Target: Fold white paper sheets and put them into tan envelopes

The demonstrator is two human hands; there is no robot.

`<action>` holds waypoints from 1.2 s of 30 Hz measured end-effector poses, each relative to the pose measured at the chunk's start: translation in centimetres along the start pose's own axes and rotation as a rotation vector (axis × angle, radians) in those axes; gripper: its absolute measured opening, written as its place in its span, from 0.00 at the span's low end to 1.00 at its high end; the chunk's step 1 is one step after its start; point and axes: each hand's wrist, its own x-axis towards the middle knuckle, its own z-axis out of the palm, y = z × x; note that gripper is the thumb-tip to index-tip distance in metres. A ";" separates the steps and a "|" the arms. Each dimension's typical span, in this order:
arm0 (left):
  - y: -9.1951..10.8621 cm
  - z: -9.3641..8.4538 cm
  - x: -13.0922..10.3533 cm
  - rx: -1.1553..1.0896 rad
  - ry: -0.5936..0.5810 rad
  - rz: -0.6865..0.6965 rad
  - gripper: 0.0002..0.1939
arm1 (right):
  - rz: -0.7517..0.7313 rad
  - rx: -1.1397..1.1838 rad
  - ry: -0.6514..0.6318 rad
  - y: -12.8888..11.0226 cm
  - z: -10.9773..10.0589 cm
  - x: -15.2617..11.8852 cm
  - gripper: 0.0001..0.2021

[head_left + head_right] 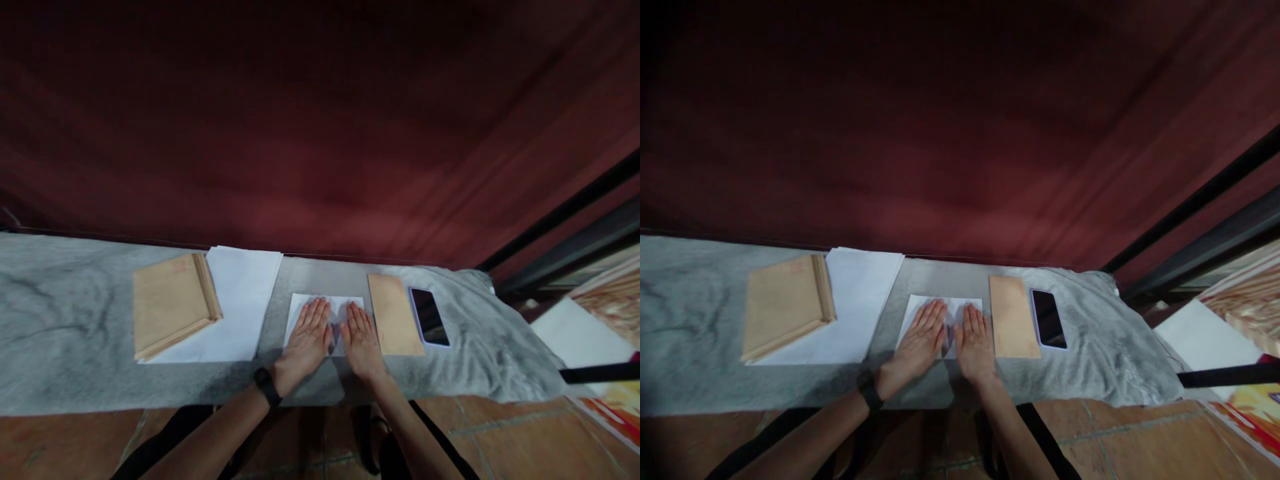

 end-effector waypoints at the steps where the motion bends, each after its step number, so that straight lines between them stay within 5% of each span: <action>1: 0.3 0.2 0.1 -0.004 -0.013 0.019 0.30 | -0.018 0.024 -0.008 -0.2 0.0 0.4 0.27; 8: -0.5 1.0 0.8 0.048 -0.040 0.037 0.29 | -0.050 0.025 -0.065 -1.4 0.6 1.8 0.25; 22: -3.3 1.0 0.5 0.132 -0.013 -0.150 0.30 | -0.008 -0.198 0.148 0.2 2.3 1.1 0.29; 36: -3.3 -0.1 0.1 0.199 -0.105 -0.272 0.32 | 0.002 -0.180 0.235 1.2 2.1 -0.2 0.31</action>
